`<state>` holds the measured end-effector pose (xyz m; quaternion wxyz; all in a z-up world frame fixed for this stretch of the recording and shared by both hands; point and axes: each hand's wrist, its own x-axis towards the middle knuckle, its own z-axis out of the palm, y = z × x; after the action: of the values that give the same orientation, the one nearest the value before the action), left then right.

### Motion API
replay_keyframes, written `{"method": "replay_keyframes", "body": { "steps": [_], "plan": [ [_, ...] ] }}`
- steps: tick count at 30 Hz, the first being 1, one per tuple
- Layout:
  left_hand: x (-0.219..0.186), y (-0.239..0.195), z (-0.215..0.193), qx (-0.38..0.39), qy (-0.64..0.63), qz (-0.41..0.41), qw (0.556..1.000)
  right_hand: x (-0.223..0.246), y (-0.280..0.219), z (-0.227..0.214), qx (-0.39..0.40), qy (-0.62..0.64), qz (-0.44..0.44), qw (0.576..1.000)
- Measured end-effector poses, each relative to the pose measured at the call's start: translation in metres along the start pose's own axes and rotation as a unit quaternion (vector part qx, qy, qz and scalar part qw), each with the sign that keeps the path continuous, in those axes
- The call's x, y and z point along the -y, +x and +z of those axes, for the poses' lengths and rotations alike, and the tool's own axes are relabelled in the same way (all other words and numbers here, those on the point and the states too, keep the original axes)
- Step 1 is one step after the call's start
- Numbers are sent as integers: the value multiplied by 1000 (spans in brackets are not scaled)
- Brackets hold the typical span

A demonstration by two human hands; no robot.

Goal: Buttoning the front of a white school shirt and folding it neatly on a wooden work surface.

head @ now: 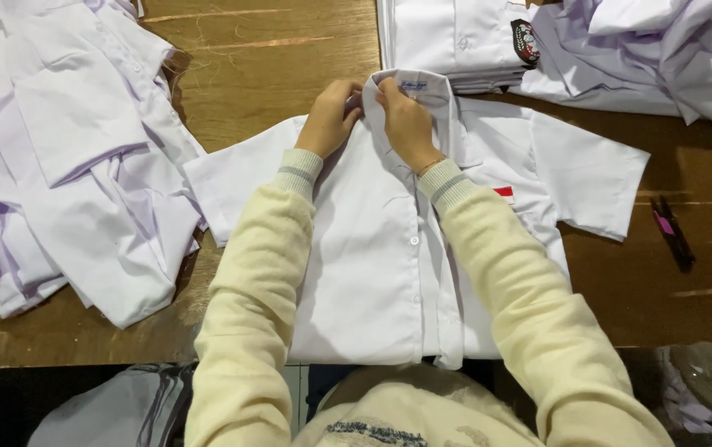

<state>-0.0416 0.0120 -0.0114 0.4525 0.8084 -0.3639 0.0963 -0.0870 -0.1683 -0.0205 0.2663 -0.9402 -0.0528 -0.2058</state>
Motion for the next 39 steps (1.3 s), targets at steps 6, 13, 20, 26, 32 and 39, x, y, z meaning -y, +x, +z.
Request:
{"method": "replay_keyframes", "body": {
  "steps": [6,13,20,26,32,39],
  "plan": [
    [19,0,20,-23,133,11,991,1,1,1,-26,-91,11,995],
    [13,2,17,-12,169,-50,984,-4,5,-2,-27,-122,33,992],
    [34,23,32,-25,17,-40,999,15,0,-25,54,80,27,995],
    [30,23,49,-83,41,-37,995,9,-11,-39,69,19,46,996],
    [26,17,47,-71,177,-64,980,35,-56,-72,46,-51,-7,998],
    [49,16,39,-62,309,-11,949,133,-256,-190,475,-137,-56,867]
  ]
}}
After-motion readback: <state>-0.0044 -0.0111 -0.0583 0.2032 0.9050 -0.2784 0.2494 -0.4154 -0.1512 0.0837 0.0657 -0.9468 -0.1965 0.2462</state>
